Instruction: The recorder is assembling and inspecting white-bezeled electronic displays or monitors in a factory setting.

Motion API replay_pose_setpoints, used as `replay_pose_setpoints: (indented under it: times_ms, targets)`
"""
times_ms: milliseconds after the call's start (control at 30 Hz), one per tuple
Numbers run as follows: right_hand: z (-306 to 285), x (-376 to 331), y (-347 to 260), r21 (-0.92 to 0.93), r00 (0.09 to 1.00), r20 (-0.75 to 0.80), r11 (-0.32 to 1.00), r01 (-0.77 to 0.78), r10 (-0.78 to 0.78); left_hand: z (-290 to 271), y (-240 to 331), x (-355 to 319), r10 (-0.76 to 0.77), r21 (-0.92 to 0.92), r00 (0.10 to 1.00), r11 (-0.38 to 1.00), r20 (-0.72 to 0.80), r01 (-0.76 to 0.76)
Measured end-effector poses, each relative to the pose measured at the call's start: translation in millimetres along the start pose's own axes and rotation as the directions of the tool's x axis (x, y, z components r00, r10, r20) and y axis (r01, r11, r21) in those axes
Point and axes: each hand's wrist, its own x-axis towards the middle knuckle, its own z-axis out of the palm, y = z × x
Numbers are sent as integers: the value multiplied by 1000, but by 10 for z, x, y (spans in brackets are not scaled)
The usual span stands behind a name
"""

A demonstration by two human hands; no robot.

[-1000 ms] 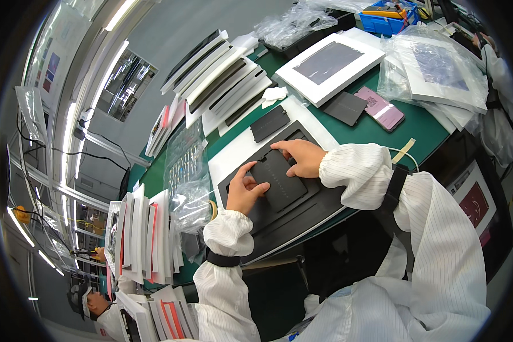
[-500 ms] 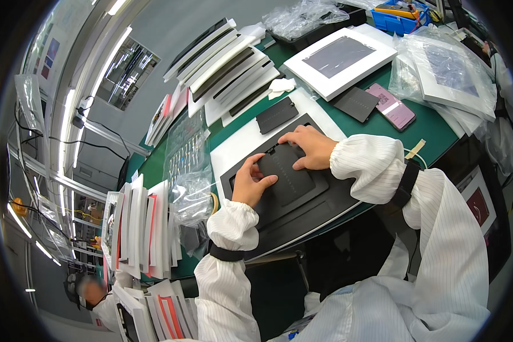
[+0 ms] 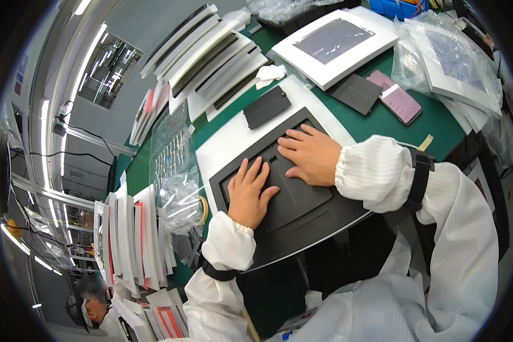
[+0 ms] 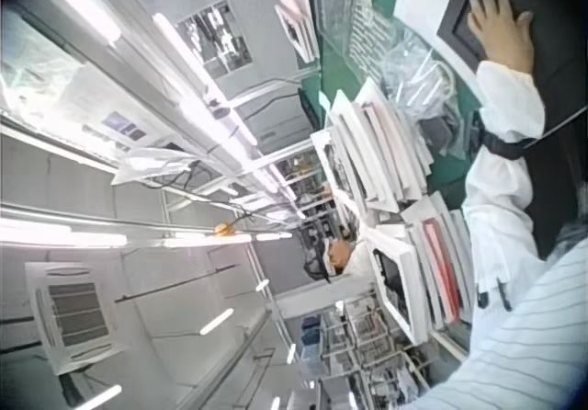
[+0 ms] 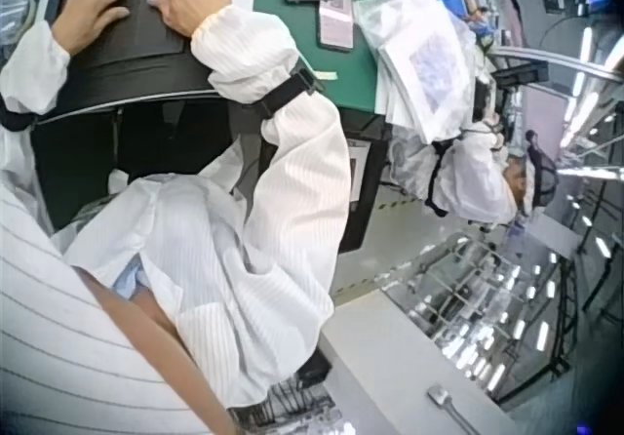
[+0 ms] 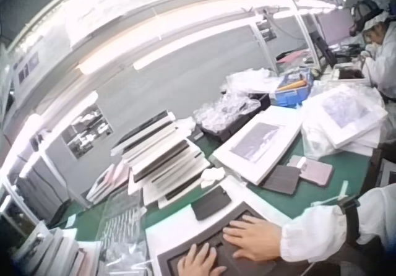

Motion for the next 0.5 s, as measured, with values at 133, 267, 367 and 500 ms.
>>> replay_pose_setpoints:
  times_ms: [133,267,367,500]
  targets:
    - [16,-34,10,37,998,70,999,-11,8,-41,-51,114,15,-29,999,999,33,-14]
    - [148,35,-77,46,988,152,998,-38,31,132,-357,278,-28,-196,995,981,-100,8]
    - [40,23,-83,59,974,222,996,-62,48,92,-247,478,-260,-429,961,881,-90,198]
    - [56,-17,-54,56,979,194,996,-74,62,153,-253,606,-255,-329,963,920,-83,215]
